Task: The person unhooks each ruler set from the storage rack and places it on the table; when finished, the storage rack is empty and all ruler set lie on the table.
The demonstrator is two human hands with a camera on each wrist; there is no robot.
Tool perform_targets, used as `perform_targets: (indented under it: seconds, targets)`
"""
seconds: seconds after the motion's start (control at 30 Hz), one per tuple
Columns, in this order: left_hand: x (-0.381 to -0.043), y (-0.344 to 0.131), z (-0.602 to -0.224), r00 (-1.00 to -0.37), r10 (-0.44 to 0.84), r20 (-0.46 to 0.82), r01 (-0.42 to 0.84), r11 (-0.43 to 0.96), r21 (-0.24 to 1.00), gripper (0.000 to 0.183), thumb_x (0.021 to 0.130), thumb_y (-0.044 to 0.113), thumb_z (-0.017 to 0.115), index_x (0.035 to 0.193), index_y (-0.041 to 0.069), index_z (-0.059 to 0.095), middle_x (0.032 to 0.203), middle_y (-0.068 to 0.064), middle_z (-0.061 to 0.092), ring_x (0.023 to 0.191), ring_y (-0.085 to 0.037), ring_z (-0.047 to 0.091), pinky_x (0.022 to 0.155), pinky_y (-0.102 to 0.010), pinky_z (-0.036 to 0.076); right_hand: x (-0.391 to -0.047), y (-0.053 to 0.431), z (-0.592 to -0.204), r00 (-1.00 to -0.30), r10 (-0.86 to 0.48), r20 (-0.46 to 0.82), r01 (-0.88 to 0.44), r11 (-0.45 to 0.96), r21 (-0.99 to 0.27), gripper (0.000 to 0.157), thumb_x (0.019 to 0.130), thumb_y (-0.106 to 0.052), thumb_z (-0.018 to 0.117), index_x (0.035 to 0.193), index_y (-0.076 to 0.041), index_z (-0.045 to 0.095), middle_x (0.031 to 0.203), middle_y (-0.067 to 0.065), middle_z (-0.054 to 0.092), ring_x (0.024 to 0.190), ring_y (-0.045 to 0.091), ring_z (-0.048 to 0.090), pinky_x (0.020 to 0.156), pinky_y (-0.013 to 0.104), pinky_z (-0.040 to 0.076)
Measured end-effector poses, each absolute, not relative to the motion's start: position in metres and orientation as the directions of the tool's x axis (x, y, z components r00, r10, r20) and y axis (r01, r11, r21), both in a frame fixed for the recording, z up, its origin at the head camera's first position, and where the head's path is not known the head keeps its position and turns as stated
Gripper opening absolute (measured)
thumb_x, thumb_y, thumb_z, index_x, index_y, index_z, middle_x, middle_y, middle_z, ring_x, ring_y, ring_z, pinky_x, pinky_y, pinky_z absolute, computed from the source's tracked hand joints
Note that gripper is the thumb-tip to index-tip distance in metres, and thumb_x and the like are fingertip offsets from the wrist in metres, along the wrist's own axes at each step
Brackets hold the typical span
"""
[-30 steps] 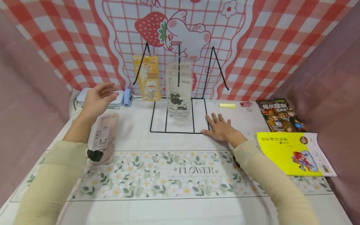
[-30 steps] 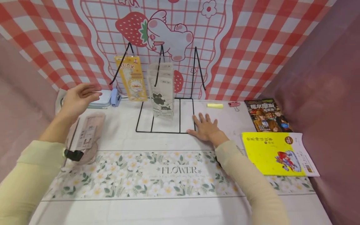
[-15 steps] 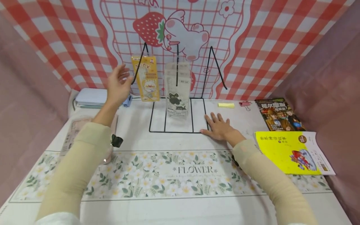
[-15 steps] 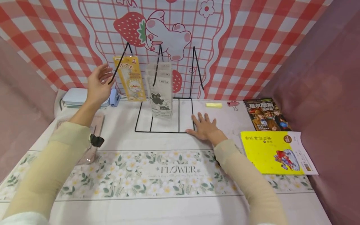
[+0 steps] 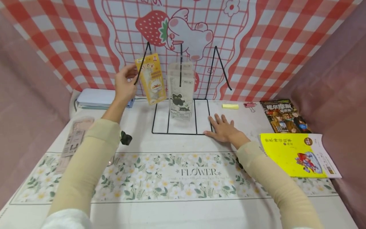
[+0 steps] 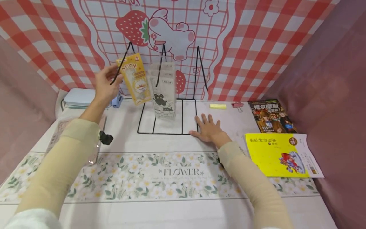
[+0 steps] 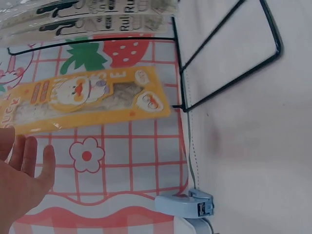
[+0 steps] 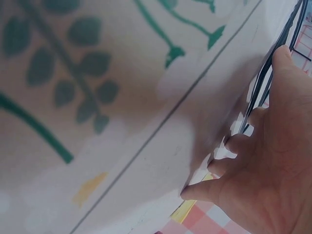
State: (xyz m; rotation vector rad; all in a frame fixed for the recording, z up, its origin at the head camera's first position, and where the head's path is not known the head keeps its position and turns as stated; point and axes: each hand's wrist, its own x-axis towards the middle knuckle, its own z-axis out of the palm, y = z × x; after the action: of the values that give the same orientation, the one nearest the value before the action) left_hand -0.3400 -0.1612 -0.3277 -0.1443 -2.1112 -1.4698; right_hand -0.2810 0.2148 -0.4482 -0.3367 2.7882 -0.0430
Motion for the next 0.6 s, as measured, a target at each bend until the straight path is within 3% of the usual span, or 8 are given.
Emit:
perform_targets:
  seconds: [0.1, 0.27, 0.4, 0.5, 0.6]
  targets:
    - [-0.341, -0.160, -0.329, -0.828, -0.232, 0.511, 0.398, 0.399, 0.826, 0.024, 0.089, 0.001, 0.062, 0.113, -0.003, 0.065, 0.097, -0.010, 0.068, 0.077, 0.006, 0.054, 0.078, -0.012, 0.048, -0.281, 0.215, -0.448, -0.917, -0.234, -0.323, -0.226, 0.972, -0.064, 0.087, 0.092, -0.073, 0.030, 0.156, -0.023, -0.002, 0.164, 0.015, -0.005, 0.151, 0.043, -0.002, 0.116, 0.074, 0.008]
    - [-0.336, -0.163, -0.330, -0.834, -0.266, 0.484, 0.362, 0.398, 0.843, 0.016, 0.092, 0.000, 0.059, 0.107, -0.005, 0.063, 0.086, 0.011, 0.057, 0.077, 0.003, 0.052, 0.073, -0.014, 0.050, -0.281, 0.212, -0.449, -0.913, -0.250, -0.323, -0.240, 0.968, -0.072, 0.088, 0.092, -0.074, 0.029, 0.156, -0.023, -0.002, 0.164, 0.015, -0.005, 0.151, 0.044, -0.003, 0.116, 0.075, 0.008]
    - [-0.329, -0.167, -0.331, -0.841, -0.232, 0.489, 0.373, 0.404, 0.835, 0.015, 0.092, -0.001, 0.058, 0.106, -0.006, 0.061, 0.083, 0.015, 0.053, 0.078, 0.001, 0.053, 0.074, -0.018, 0.053, -0.280, 0.211, -0.448, -0.913, -0.245, -0.326, -0.234, 0.970, -0.072, 0.087, 0.092, -0.073, 0.029, 0.156, -0.023, -0.002, 0.165, 0.014, -0.005, 0.151, 0.043, -0.003, 0.116, 0.074, 0.007]
    - [-0.324, -0.170, -0.331, -0.836, -0.191, 0.515, 0.419, 0.384, 0.823, 0.013, 0.089, -0.005, 0.058, 0.101, -0.010, 0.059, 0.079, 0.016, 0.052, 0.074, 0.002, 0.052, 0.074, -0.017, 0.050, -0.279, 0.212, -0.446, -0.916, -0.238, -0.322, -0.226, 0.971, -0.075, 0.087, 0.092, -0.072, 0.031, 0.156, -0.023, -0.001, 0.165, 0.014, -0.005, 0.151, 0.043, -0.003, 0.116, 0.074, 0.006]
    - [-0.316, -0.173, -0.332, -0.842, -0.161, 0.515, 0.430, 0.376, 0.821, 0.009, 0.087, -0.005, 0.059, 0.096, -0.007, 0.058, 0.077, 0.017, 0.052, 0.074, 0.003, 0.052, 0.071, -0.012, 0.044, -0.279, 0.213, -0.445, -0.917, -0.234, -0.322, -0.221, 0.972, -0.078, 0.086, 0.093, -0.071, 0.031, 0.156, -0.023, -0.001, 0.165, 0.014, -0.005, 0.151, 0.043, -0.003, 0.116, 0.074, 0.006]
